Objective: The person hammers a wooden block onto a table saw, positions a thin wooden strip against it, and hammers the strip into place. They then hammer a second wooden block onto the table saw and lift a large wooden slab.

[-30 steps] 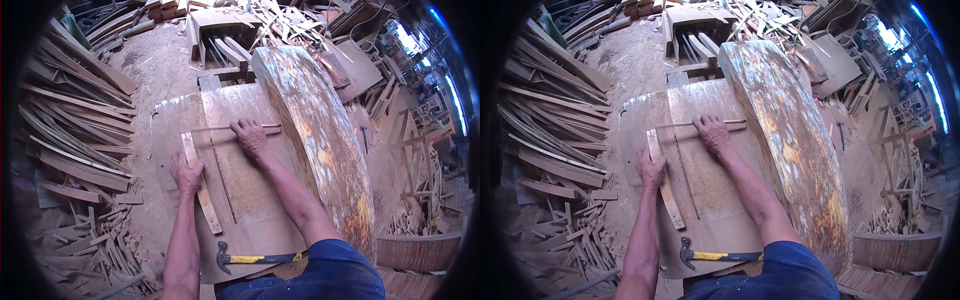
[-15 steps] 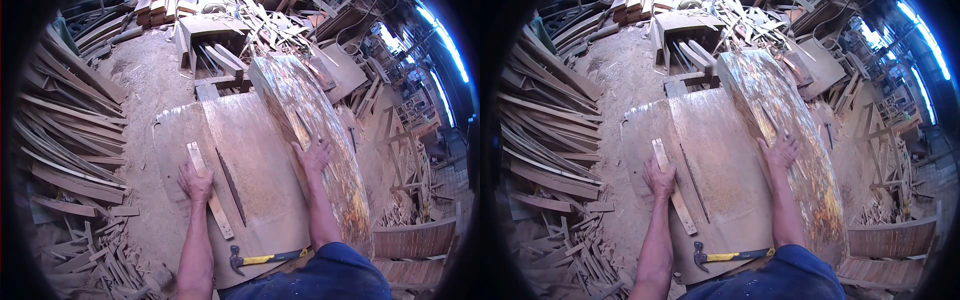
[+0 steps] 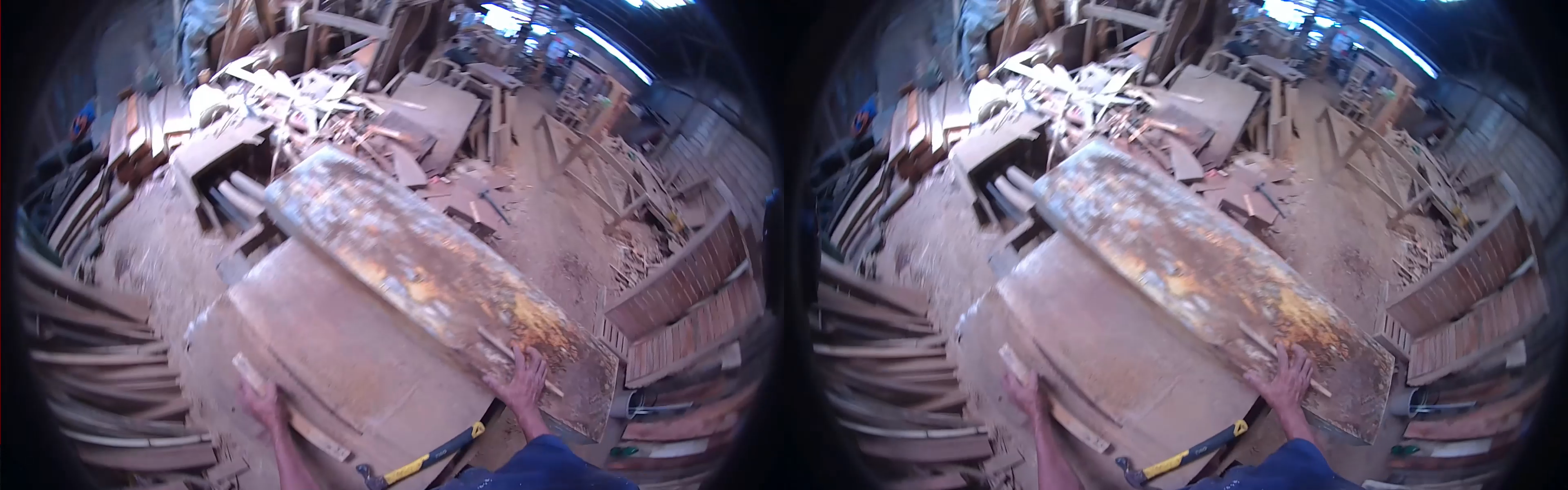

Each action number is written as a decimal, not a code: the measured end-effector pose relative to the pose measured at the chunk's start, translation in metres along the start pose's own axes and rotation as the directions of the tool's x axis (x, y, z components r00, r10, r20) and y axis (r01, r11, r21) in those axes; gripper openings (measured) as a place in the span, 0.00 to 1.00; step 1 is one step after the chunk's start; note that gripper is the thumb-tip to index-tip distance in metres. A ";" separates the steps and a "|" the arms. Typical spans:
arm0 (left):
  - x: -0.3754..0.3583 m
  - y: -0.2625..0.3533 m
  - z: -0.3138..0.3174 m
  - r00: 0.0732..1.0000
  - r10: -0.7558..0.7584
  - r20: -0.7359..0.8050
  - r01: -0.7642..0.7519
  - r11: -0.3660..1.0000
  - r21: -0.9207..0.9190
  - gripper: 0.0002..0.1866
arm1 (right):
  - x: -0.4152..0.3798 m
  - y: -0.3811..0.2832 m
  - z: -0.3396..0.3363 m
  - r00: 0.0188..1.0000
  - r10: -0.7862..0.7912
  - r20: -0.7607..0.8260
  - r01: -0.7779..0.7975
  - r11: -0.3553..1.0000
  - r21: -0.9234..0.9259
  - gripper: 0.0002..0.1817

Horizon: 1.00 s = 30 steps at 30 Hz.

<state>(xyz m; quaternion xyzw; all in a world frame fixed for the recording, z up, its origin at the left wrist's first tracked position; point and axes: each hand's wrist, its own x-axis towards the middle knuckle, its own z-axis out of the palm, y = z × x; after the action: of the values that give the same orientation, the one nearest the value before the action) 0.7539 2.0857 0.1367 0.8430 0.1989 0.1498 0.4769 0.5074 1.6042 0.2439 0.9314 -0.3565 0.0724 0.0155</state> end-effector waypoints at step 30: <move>-0.035 0.219 0.299 0.942 0.049 0.331 0.173 0.775 -0.607 0.28 | -0.005 0.035 0.004 0.997 -0.002 0.073 -0.002 0.998 0.064 0.65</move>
<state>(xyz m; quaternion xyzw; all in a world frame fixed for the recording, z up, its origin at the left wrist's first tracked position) 0.8972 1.7443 0.1740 0.6409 0.0833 0.0489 0.7615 0.4810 1.5809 0.2386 0.9334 -0.3544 0.0495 -0.0275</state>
